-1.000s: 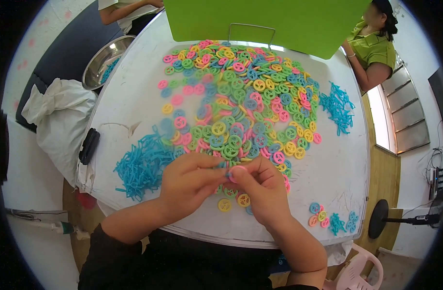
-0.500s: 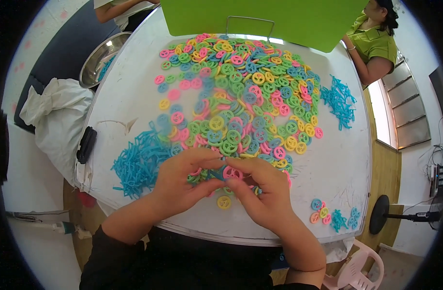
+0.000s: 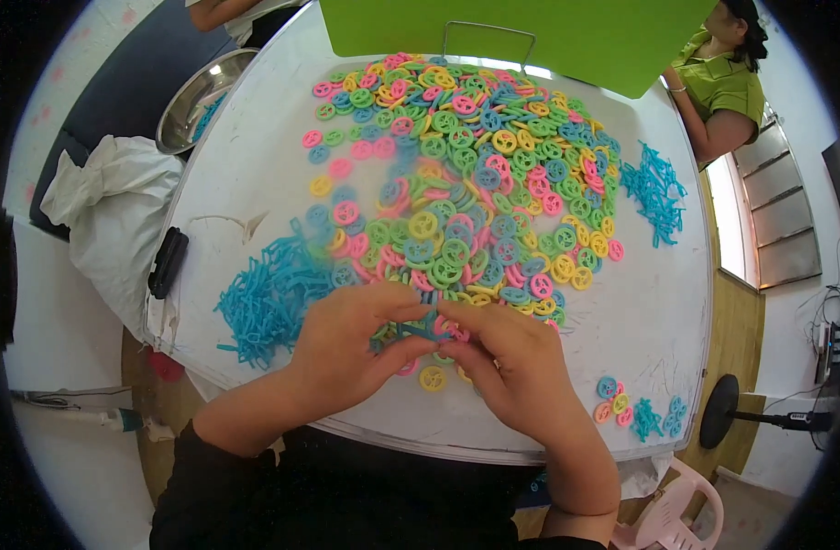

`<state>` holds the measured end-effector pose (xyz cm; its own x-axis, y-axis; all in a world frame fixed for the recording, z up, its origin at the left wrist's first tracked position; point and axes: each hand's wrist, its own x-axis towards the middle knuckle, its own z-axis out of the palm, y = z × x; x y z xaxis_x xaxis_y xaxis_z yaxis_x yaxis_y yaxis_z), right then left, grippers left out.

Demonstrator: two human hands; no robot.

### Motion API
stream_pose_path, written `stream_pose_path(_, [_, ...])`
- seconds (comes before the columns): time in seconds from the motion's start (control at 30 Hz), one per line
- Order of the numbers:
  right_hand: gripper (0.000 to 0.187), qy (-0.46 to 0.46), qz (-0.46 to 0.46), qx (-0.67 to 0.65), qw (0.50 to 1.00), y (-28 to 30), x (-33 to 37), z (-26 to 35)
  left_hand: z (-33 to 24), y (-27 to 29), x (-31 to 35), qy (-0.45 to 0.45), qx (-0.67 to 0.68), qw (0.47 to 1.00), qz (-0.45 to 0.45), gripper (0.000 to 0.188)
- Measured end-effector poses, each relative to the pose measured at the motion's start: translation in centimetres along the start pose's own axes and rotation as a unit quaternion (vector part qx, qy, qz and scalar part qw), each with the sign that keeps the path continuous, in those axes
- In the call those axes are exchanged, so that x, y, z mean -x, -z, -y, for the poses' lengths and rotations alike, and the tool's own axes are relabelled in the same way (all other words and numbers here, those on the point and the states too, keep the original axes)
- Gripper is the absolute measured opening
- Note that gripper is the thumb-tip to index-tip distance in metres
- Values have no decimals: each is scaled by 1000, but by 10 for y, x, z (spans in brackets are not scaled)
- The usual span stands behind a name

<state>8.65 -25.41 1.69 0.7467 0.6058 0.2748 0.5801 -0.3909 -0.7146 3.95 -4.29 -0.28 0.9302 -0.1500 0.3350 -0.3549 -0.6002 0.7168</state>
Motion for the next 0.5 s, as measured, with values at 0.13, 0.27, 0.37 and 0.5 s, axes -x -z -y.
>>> stream_pose_path(0.13, [39, 38, -6, 33, 999, -2, -1, 1, 1, -1, -3, 34, 54, 998, -8, 42])
stream_pose_path(0.27, [35, -20, 52, -49, 997, 6, 4, -3, 7, -6, -5, 3, 128, 992, -18, 40])
stream_pose_path(0.37, [34, -285, 75, -400, 868, 10, 3, -4, -3, -3, -4, -75, -27, 996, -26, 41])
stream_pose_path(0.5, [45, -239, 16, -366, 899, -9, 5, 2, -2, 9, -5, -102, -77, 989, -73, 40])
